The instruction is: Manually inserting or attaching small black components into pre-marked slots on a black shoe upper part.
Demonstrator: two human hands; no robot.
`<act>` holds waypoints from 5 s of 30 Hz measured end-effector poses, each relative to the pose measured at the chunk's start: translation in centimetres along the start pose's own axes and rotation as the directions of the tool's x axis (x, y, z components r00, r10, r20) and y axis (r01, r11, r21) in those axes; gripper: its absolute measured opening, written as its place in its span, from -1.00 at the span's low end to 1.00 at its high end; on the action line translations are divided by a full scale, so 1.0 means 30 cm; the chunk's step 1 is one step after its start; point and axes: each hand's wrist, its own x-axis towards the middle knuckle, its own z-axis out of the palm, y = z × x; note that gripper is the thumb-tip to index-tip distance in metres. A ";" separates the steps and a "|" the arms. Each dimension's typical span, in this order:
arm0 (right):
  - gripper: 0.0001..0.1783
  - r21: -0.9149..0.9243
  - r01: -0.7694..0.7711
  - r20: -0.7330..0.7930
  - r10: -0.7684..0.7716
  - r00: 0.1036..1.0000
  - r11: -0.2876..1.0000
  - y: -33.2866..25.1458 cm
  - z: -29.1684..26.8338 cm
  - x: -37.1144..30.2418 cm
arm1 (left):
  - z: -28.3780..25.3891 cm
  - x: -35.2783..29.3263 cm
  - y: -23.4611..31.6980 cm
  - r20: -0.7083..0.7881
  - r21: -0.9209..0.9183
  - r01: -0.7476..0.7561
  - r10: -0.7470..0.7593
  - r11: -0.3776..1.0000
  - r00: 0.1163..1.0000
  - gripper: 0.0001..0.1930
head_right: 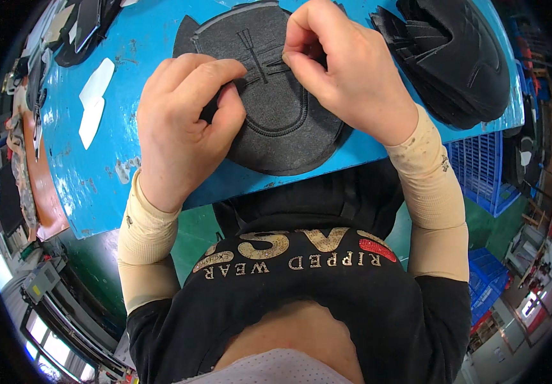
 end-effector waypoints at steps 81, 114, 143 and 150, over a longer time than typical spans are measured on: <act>-0.80 -0.015 0.125 0.023 -0.125 0.992 0.992 0.062 -0.007 0.027 | 0.040 -0.001 -0.020 -0.162 -0.246 0.083 -0.125 0.966 0.979 -0.80; -0.77 -0.418 0.308 -0.037 -0.355 0.934 0.855 0.087 0.009 0.005 | 0.074 0.002 -0.018 -0.004 0.101 -0.052 0.052 0.994 0.999 -0.70; -0.78 0.790 -0.138 -0.011 0.239 0.971 0.598 -0.076 0.001 0.006 | 0.003 0.015 0.001 0.041 -0.880 0.272 -0.507 0.390 0.861 -0.80; -0.75 0.078 0.045 0.010 -0.046 0.999 0.996 -0.011 0.032 0.051 | -0.023 0.001 -0.062 -0.020 -0.072 0.148 -0.150 0.986 0.989 -0.87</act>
